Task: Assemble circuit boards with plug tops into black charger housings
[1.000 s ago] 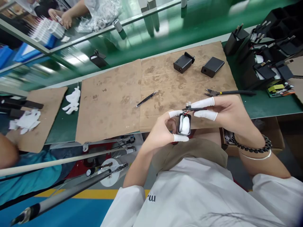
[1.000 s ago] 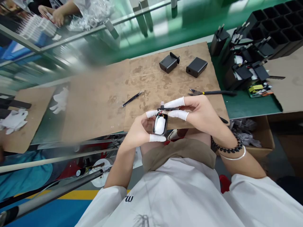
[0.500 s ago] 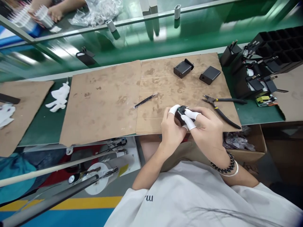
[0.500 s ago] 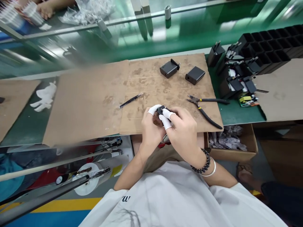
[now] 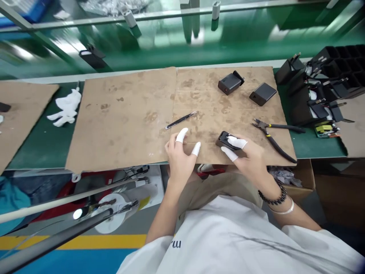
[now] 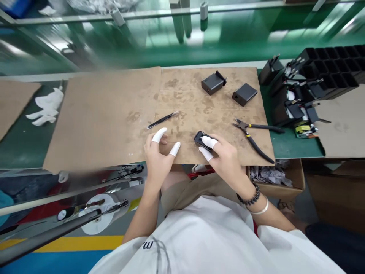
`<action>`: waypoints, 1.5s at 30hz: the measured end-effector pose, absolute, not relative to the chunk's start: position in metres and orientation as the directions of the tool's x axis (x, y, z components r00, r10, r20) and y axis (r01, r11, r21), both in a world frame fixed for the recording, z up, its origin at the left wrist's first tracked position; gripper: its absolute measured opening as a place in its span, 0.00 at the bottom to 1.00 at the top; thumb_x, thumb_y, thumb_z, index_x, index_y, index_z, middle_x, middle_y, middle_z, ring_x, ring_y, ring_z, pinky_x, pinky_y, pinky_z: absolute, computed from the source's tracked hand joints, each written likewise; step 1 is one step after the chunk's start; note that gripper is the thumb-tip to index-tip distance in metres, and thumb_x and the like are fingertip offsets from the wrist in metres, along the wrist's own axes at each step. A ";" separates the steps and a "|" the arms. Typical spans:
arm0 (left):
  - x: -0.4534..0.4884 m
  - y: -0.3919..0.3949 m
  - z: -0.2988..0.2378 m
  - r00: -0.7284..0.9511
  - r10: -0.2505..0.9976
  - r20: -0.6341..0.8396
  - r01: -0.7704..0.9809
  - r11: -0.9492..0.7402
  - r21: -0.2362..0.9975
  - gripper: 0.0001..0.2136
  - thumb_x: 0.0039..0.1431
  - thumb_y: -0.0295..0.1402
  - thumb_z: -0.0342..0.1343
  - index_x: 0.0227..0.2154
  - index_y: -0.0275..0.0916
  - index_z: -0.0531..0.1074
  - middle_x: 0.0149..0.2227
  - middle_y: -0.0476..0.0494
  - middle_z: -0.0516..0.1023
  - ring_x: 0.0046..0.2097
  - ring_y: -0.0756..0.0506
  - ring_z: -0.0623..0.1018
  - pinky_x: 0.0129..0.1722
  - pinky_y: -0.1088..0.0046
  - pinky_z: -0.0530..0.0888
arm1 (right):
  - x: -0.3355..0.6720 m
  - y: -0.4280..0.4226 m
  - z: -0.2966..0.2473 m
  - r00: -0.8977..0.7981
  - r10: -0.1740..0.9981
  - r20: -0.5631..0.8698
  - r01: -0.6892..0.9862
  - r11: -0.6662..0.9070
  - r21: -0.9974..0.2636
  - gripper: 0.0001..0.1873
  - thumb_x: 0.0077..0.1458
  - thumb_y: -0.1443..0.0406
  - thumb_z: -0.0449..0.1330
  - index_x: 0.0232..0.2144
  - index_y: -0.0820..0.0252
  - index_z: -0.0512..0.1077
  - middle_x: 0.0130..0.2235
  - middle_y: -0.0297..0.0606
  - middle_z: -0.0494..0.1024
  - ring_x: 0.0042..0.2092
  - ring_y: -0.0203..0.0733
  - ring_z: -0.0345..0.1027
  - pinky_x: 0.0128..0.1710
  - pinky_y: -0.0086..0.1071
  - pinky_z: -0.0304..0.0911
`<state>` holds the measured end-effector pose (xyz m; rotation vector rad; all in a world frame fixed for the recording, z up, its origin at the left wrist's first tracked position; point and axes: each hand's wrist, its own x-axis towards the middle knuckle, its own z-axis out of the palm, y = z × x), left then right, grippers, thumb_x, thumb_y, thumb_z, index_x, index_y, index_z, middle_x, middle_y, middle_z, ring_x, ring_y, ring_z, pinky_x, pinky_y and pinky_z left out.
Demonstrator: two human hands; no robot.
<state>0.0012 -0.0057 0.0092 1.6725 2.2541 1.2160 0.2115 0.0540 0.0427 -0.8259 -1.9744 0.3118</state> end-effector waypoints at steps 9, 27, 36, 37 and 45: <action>0.007 -0.002 0.005 -0.361 0.833 0.420 0.810 0.056 0.584 0.16 0.62 0.33 0.64 0.52 0.41 0.77 0.43 0.43 0.81 0.47 0.40 0.80 0.55 0.58 0.69 | 0.214 0.057 0.034 -0.313 0.718 0.622 0.467 0.686 -0.557 0.16 0.60 0.66 0.70 0.50 0.48 0.81 0.48 0.41 0.87 0.46 0.50 0.84 0.47 0.43 0.81; 0.053 0.002 0.035 -0.227 0.786 0.575 0.481 -0.423 0.768 0.29 0.54 0.36 0.75 0.57 0.42 0.71 0.54 0.39 0.80 0.56 0.41 0.81 0.58 0.64 0.78 | 0.176 0.026 0.062 -0.398 0.780 -0.483 -0.469 -0.625 -0.624 0.18 0.54 0.49 0.72 0.41 0.51 0.78 0.45 0.32 0.85 0.48 0.43 0.81 0.52 0.38 0.79; 0.058 -0.001 0.062 -0.405 0.882 0.241 0.294 -0.123 0.948 0.27 0.43 0.41 0.77 0.46 0.40 0.77 0.47 0.42 0.84 0.50 0.40 0.83 0.55 0.62 0.79 | 0.191 0.039 0.048 -0.546 0.706 -0.451 -0.323 -0.675 -0.664 0.20 0.64 0.45 0.62 0.44 0.52 0.79 0.42 0.35 0.88 0.37 0.42 0.82 0.34 0.34 0.79; 0.059 -0.001 0.064 -0.416 0.883 0.216 0.271 -0.107 0.957 0.27 0.42 0.41 0.78 0.45 0.40 0.77 0.47 0.42 0.84 0.50 0.40 0.83 0.55 0.62 0.79 | 0.191 0.040 0.046 -0.553 0.709 -0.439 -0.299 -0.660 -0.689 0.20 0.64 0.45 0.61 0.43 0.53 0.79 0.40 0.35 0.87 0.35 0.41 0.81 0.33 0.34 0.79; 0.044 0.003 0.047 -0.146 0.982 0.123 -0.163 -0.146 0.976 0.36 0.38 0.52 0.79 0.49 0.42 0.76 0.53 0.37 0.83 0.55 0.36 0.83 0.55 0.60 0.81 | 0.193 0.029 0.052 -0.259 0.963 -0.068 -0.194 -0.121 -0.973 0.16 0.65 0.51 0.62 0.50 0.50 0.76 0.53 0.39 0.85 0.45 0.45 0.83 0.34 0.34 0.79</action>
